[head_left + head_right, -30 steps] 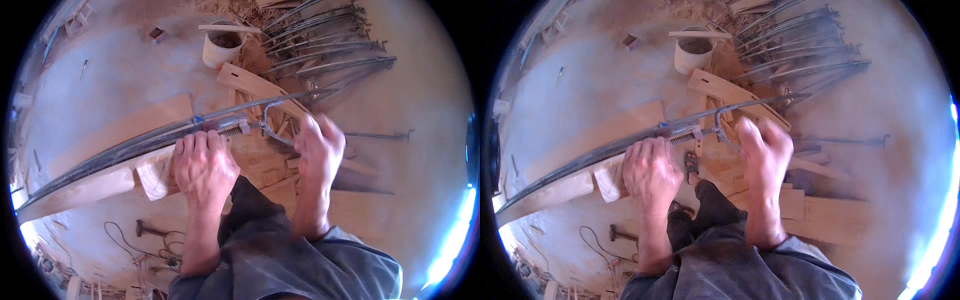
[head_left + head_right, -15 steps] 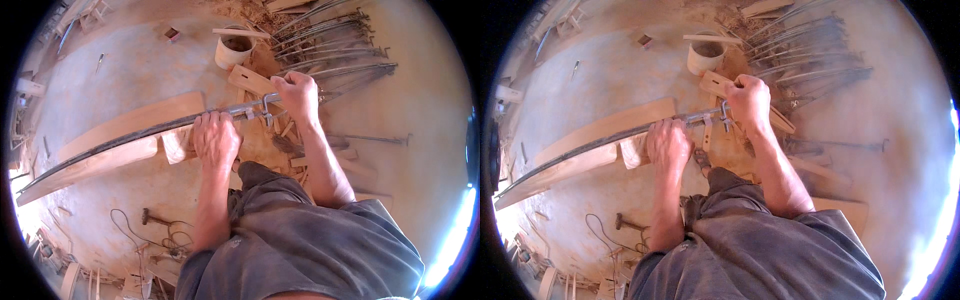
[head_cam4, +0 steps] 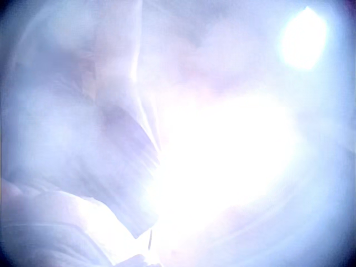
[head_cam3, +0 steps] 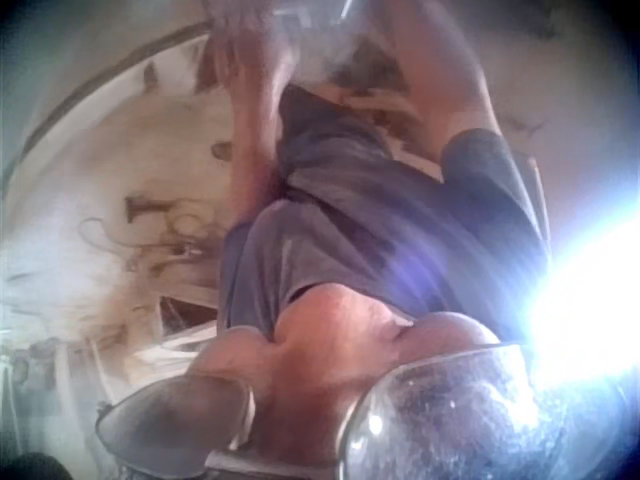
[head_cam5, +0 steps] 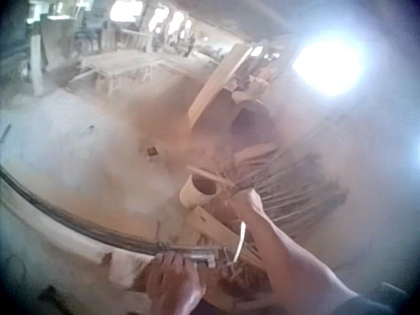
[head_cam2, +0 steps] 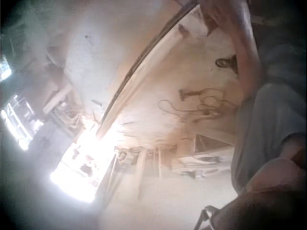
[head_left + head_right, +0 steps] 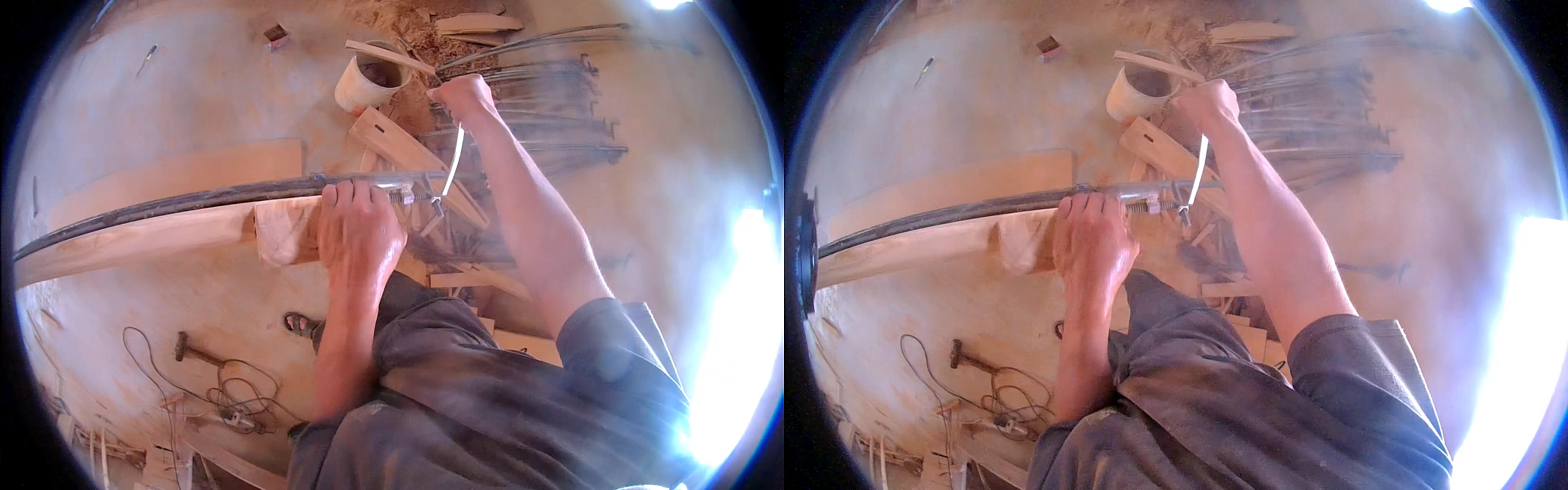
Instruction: The person tightens a long bar clamp onto wood boards by turning the handle, repositions the clamped assembly, and then picks up a small piece of wood with hardware attached.
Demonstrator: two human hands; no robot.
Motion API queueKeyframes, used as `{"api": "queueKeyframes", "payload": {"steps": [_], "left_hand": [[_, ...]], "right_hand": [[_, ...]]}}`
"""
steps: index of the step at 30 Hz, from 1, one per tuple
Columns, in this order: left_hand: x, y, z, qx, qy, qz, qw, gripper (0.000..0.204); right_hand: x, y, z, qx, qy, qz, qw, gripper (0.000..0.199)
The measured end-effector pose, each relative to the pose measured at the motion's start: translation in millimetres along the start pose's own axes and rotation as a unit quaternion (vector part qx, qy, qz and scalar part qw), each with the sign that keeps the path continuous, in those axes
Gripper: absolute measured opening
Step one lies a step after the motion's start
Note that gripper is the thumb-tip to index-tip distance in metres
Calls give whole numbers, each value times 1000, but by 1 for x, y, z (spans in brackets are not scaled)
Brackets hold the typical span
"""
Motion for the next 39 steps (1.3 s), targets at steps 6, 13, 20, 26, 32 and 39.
{"api": "queueKeyframes", "payload": {"steps": [6,13,20,26,32,39], "left_hand": [[-7,7,7,-16,-19,-33,999,9],[-10,-10,5,-6,-31,-76,997,7],[-19,-10,5,-25,-47,-125,991,10],[-19,9,13,-46,-86,-9,995,14],[-20,5,10,-21,-119,-17,993,11],[-7,22,-9,75,-97,247,961,32]], "right_hand": [[39,69,8,-80,-66,33,994,40],[85,139,7,-329,-361,119,864,36],[71,75,-73,-312,-364,194,856,38],[-33,-37,-221,-78,-411,129,899,29],[-197,3,-244,185,-210,77,957,26],[-248,10,-246,404,-330,-65,851,36]]}}
Point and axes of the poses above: each hand's wrist, its own x-axis towards the middle knuckle, its own y-axis out of the palm, z = x × y, the point moved 10 cm from there along x, towards the middle knuckle, and after that the axes turned 13 degrees about x, right-handed, at the moved point
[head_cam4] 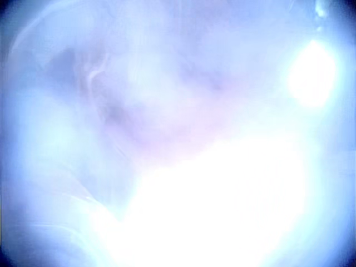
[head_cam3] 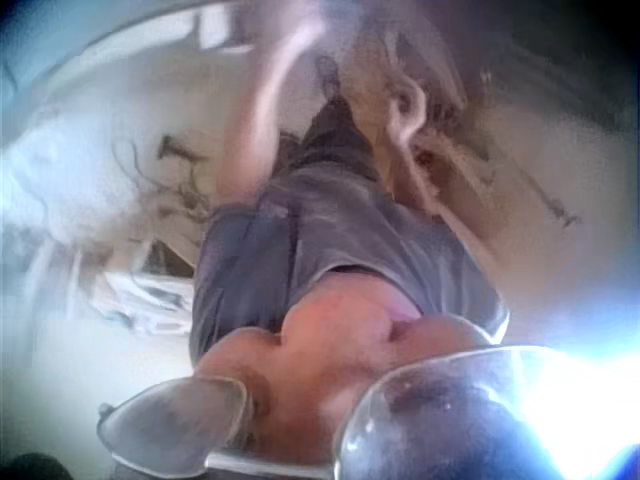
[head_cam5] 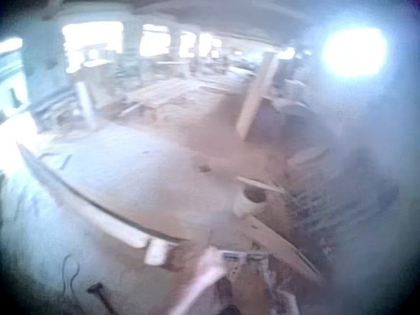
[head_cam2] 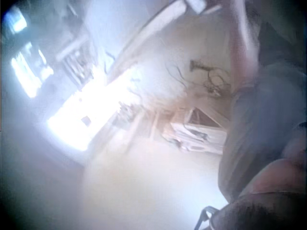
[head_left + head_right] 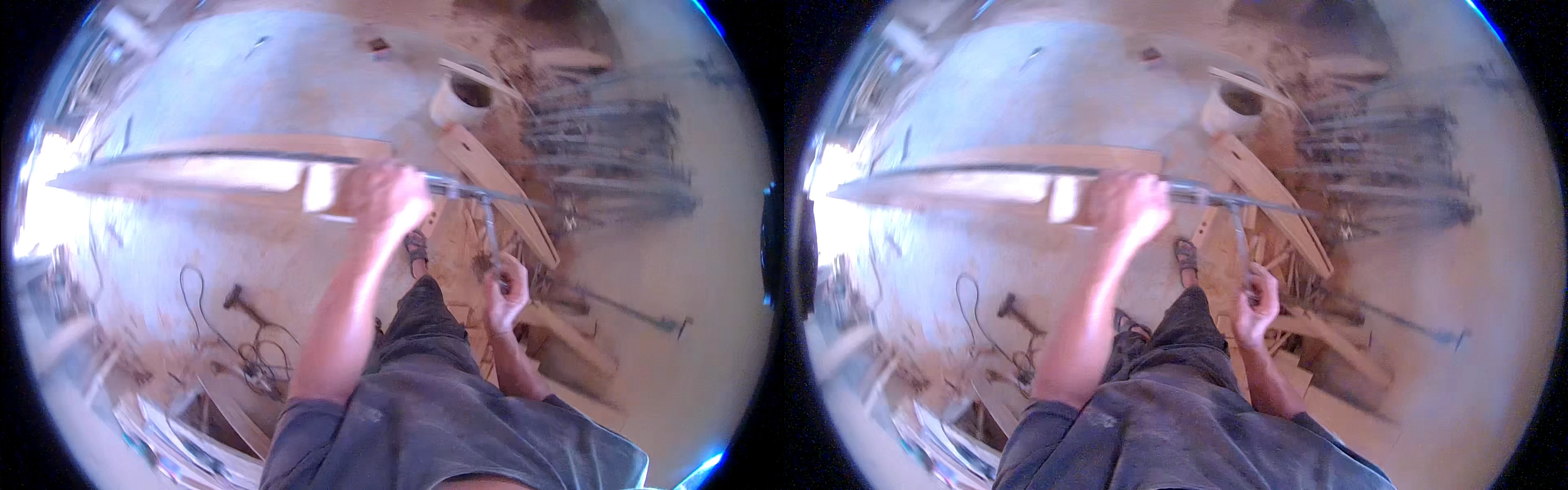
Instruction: The person tightens a long bar clamp onto wood boards by turning the handle, repositions the clamped assembly, and then picks up a small piece of wood with hardware attached.
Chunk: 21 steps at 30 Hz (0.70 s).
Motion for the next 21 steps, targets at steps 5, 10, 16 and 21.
{"api": "queueKeyframes", "payload": {"steps": [5,10,16,21], "left_hand": [[-8,-17,-3,57,6,-227,972,23],[-14,-18,-9,78,28,-288,954,17],[-13,-14,-18,67,64,-341,935,11],[-15,-22,-10,41,52,-332,941,11]], "right_hand": [[27,13,53,-63,-134,-7,989,37],[21,18,47,267,-245,49,931,31],[18,7,31,325,-149,-52,933,25],[30,13,39,303,-61,-111,945,25]]}}
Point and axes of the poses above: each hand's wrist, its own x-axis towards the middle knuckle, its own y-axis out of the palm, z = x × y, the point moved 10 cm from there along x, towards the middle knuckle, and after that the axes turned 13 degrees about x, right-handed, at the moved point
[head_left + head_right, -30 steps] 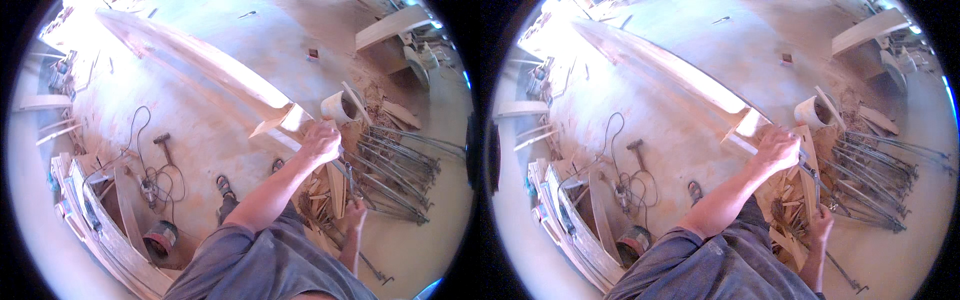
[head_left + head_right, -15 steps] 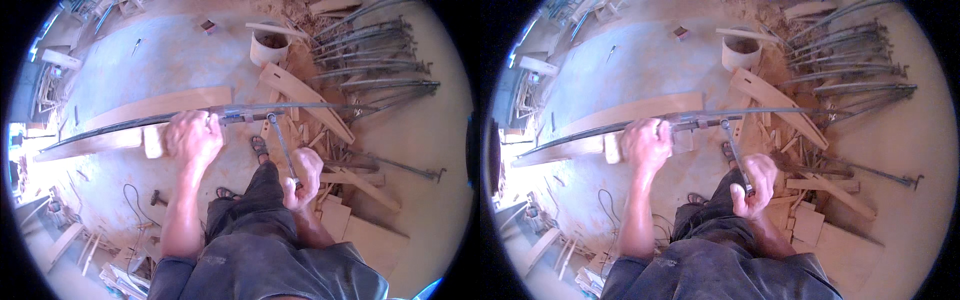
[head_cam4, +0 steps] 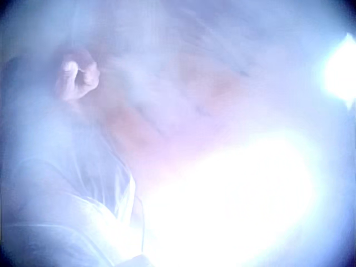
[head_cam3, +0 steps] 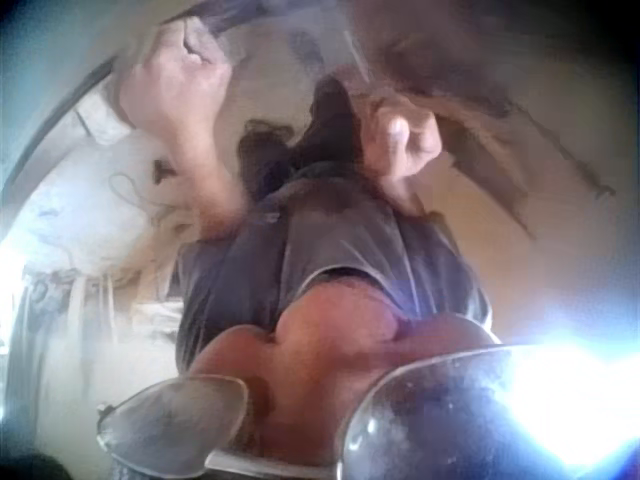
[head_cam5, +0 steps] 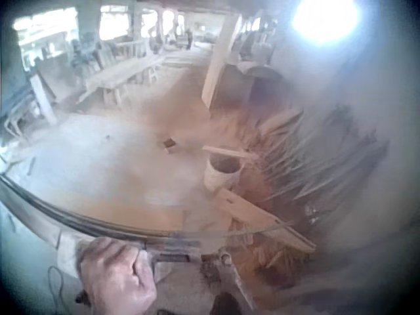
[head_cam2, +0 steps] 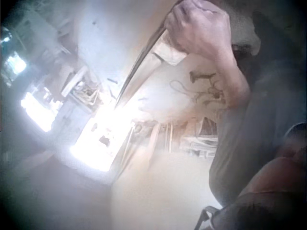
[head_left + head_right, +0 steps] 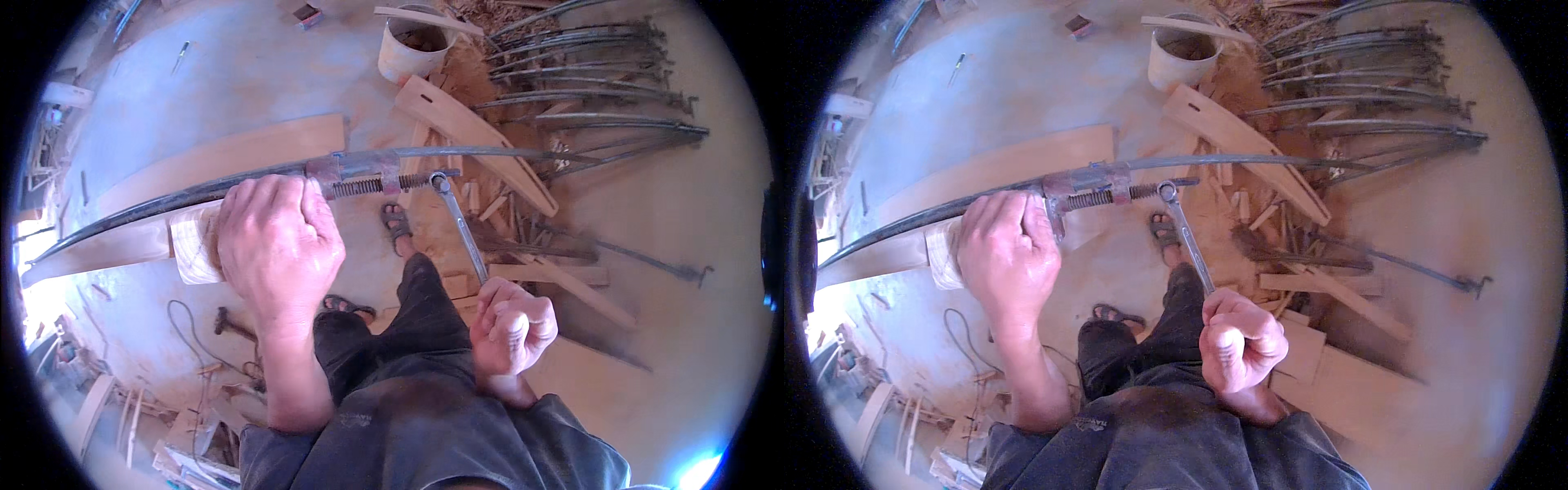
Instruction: The person tightens a long bar clamp onto wood boards by turning the handle, repositions the clamped assembly, and then picks up a small piece of wood with hardware attached.
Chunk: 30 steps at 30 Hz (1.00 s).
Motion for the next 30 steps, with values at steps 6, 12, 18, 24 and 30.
{"api": "queueKeyframes", "payload": {"steps": [6,12,18,24,30], "left_hand": [[-2,5,8,-34,-13,10,999,12],[-5,9,17,-65,-21,22,997,12],[0,8,20,-78,-17,29,996,6],[1,4,17,-62,-9,49,997,4],[-11,2,27,-108,-53,50,992,7]], "right_hand": [[29,18,7,-49,65,-33,996,28],[72,48,0,-89,143,-50,984,29],[103,69,-13,-111,200,-59,972,30],[100,61,-12,-72,195,-42,977,28],[143,86,-9,-318,157,-30,935,22]]}}
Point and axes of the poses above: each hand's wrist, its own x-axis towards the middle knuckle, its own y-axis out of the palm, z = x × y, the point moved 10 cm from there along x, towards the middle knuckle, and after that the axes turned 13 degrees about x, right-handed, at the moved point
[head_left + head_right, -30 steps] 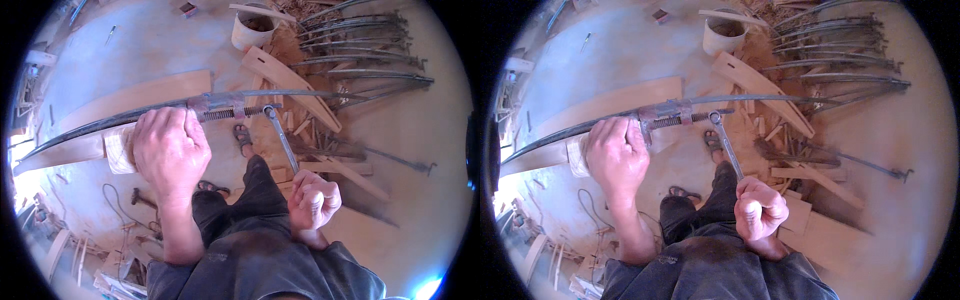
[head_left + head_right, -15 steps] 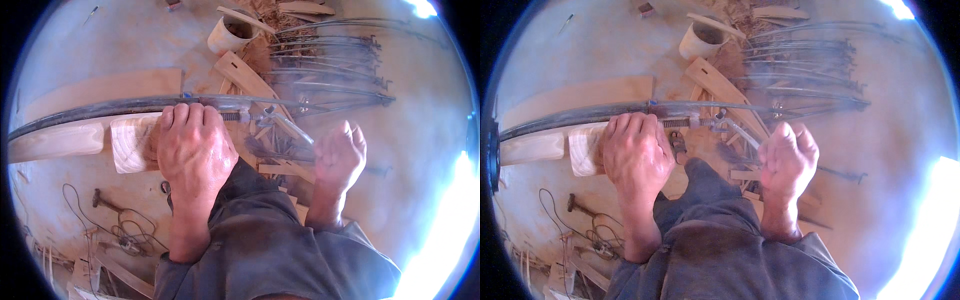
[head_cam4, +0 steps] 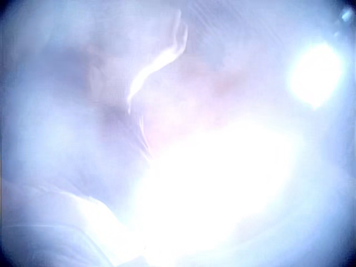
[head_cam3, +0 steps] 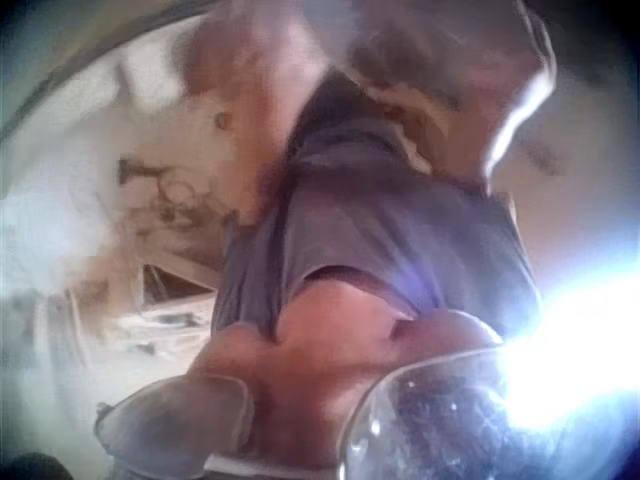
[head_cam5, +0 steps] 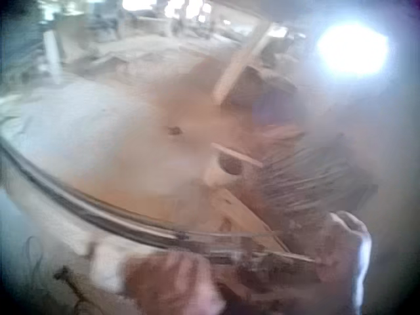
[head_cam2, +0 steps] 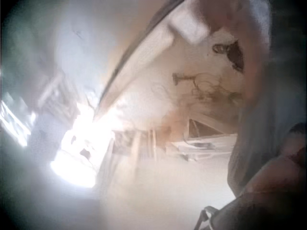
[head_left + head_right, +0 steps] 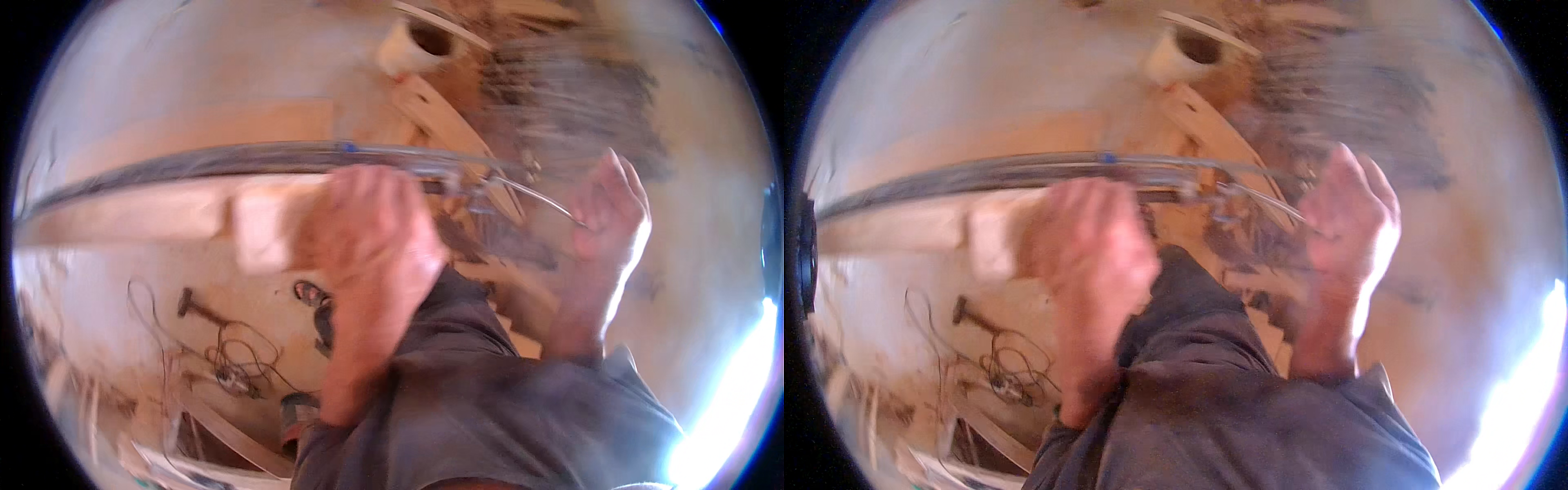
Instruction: The person tightens a long bar clamp onto wood boards by turning the handle, repositions the clamped assembly, and then picks up a small piece of wood with hardware attached.
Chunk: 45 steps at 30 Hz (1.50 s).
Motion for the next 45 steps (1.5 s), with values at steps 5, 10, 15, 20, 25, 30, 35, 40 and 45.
{"api": "queueKeyframes", "payload": {"steps": [5,10,15,20,25,30,35,40,45], "left_hand": [[-2,-7,-2,32,5,-15,999,11],[-15,31,-4,32,10,86,996,24],[-22,17,-5,62,52,108,991,37],[-24,15,-11,107,84,195,971,52],[-46,-21,6,-72,71,-19,995,38],[-178,-80,100,-183,-59,-113,975,33],[-387,-127,223,-137,-291,-39,946,27],[-491,-296,239,-148,-439,-155,872,27],[-430,-491,180,-63,-90,-440,891,42]], "right_hand": [[1,10,-20,88,111,56,988,30],[14,-13,-48,-230,-45,213,949,28],[-37,-19,-74,-490,74,372,785,17],[-53,-41,-95,-98,155,202,962,4],[-76,31,-47,-2,-15,239,971,4],[-114,97,-37,-3,-34,264,964,10],[-129,149,-22,-77,-67,228,968,14],[-121,178,-35,-151,-167,194,955,12],[-131,225,-35,-132,-187,212,950,21]]}}
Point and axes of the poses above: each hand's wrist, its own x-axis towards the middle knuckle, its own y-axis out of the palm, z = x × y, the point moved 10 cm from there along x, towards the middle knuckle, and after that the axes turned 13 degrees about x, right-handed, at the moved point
